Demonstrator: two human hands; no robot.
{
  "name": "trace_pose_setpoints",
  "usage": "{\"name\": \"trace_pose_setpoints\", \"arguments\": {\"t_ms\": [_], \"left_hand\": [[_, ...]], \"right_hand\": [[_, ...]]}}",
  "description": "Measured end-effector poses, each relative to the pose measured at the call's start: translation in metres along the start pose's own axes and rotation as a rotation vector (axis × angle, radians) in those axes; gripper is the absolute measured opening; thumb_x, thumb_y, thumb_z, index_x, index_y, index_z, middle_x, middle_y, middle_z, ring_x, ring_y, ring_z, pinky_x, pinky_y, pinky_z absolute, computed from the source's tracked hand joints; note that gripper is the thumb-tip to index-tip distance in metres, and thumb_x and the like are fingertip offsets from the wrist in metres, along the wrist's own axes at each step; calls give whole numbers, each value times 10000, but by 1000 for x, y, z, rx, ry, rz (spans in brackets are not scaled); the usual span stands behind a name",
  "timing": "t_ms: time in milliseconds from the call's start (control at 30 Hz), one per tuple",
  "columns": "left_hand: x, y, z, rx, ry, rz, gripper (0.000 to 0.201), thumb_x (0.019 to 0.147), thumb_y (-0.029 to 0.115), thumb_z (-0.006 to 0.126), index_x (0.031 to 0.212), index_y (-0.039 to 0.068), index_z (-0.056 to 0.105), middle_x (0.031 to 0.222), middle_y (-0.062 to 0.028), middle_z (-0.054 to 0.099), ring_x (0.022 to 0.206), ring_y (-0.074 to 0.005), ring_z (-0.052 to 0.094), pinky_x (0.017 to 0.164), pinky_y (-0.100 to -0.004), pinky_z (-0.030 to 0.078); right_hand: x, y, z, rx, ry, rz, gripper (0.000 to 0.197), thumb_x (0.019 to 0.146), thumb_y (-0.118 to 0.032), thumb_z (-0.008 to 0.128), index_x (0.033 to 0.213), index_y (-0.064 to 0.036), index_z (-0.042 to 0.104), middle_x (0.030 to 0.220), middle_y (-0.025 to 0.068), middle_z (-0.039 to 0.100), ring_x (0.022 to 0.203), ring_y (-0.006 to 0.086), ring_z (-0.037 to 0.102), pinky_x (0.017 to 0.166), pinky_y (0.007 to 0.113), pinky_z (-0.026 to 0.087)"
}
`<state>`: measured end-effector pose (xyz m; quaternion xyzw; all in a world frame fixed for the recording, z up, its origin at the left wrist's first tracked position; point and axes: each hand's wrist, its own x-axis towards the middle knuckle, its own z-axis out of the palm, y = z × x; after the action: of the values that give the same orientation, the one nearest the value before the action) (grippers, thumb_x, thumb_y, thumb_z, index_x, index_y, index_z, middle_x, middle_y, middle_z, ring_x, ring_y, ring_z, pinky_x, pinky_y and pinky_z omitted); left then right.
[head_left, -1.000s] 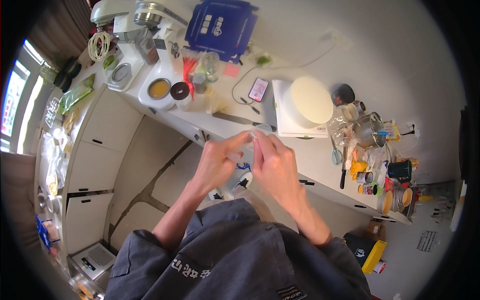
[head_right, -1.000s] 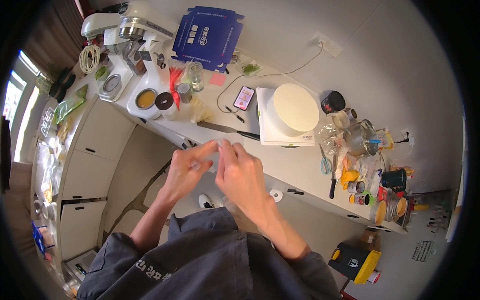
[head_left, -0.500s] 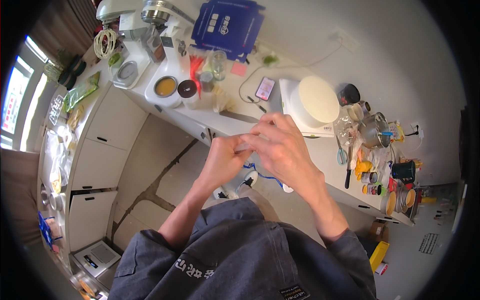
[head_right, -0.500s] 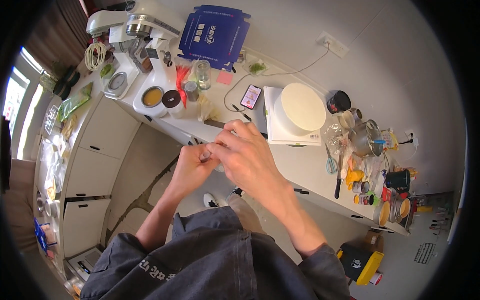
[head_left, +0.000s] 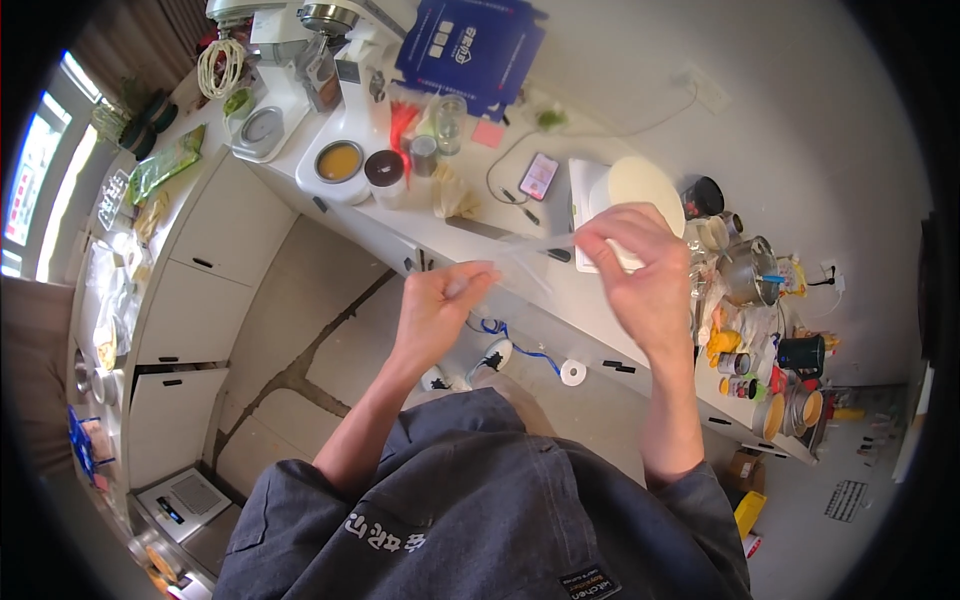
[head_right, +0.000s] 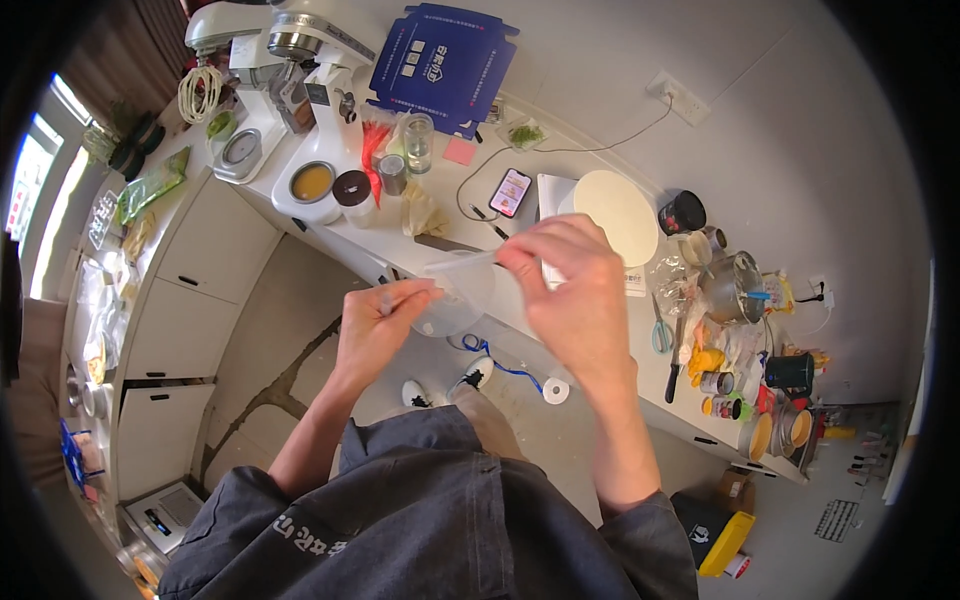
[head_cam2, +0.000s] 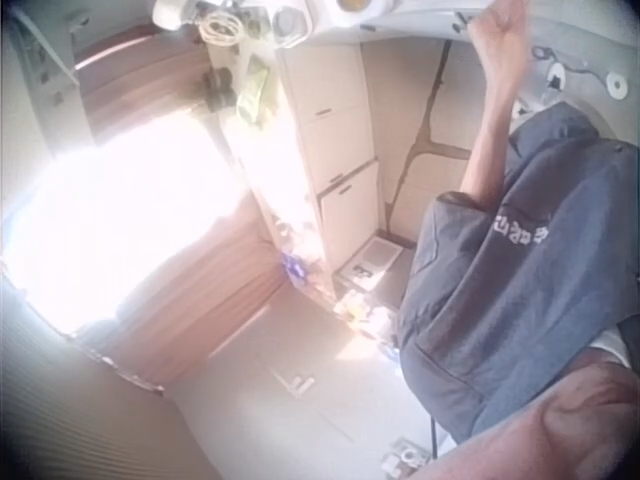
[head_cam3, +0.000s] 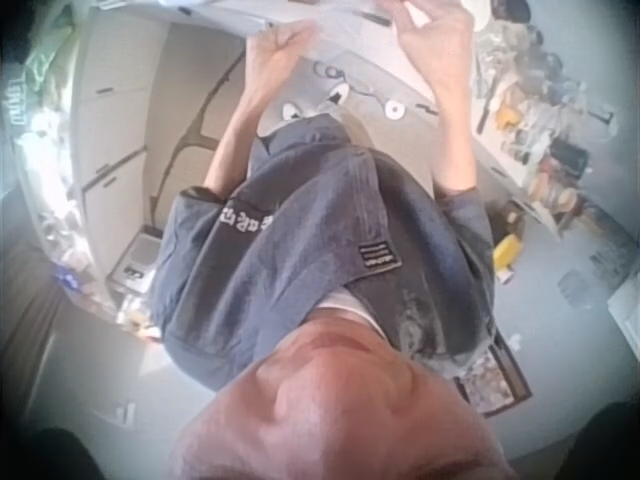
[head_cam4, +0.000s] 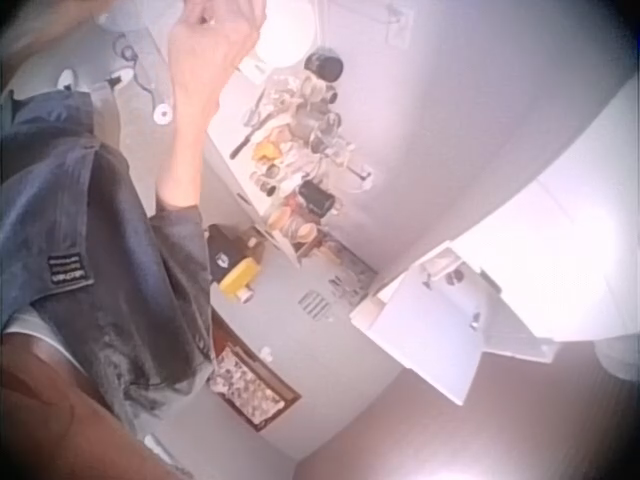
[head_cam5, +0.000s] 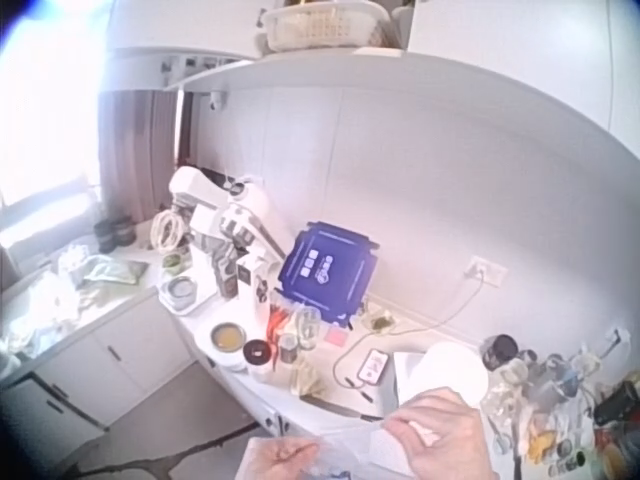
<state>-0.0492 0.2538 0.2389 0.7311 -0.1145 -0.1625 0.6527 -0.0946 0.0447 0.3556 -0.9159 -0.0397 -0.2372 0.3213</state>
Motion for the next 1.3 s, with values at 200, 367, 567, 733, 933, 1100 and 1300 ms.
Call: {"name": "trace_pose_setpoints", "arguments": {"t_ms": [200,367,567,733,933,1100,1300], "left_hand": [[1,4,1,-270,115,-77,384,1081,259,529,1182,-95,637,859,-176,750,383,-41,415,355,-234,253],[3,11,9,-312,171,-85,394,1110,301,463,1177,-71,572,850,-193,740,397,-89,509,344,-239,332],[8,22,22,-247,167,23,389,1114,302,456,1208,-60,565,849,-184,740,443,-91,547,371,-240,399],[9,25,28,-162,153,35,388,1116,303,454,1221,-55,560,845,-175,740,453,-84,544,388,-233,408],[12,28,29,-154,152,35,379,1115,297,456,1226,-51,558,842,-168,739,456,-76,541,395,-229,409],[13,26,31,-156,166,50,379,1116,296,454,1220,-51,564,840,-160,741,453,-72,537,399,-225,403],[12,26,38,1,176,118,356,1109,285,473,1202,-37,595,842,-151,760,447,-76,549,418,-242,409]], "right_hand": [[-14,18,-17,524,26,521,148,938,-93,735,978,47,762,910,113,774,792,153,716,713,284,529],[-28,15,-15,799,4,730,181,941,-82,735,1027,78,739,872,131,768,794,180,758,676,262,553],[-57,-7,1,437,-82,586,156,924,-37,735,1042,64,735,864,116,772,816,171,769,710,262,591],[-59,-7,5,303,-71,454,149,905,-14,739,1023,76,731,846,121,774,817,178,773,705,254,590],[-55,-9,0,284,-54,401,140,884,-3,750,1003,68,730,840,119,776,789,171,773,718,258,594],[-53,-9,0,295,-82,382,95,910,19,719,990,69,729,866,112,778,853,201,781,727,251,599],[-57,-4,12,214,-85,212,158,867,3,752,1018,31,718,892,140,752,770,214,763,660,304,613]]}}
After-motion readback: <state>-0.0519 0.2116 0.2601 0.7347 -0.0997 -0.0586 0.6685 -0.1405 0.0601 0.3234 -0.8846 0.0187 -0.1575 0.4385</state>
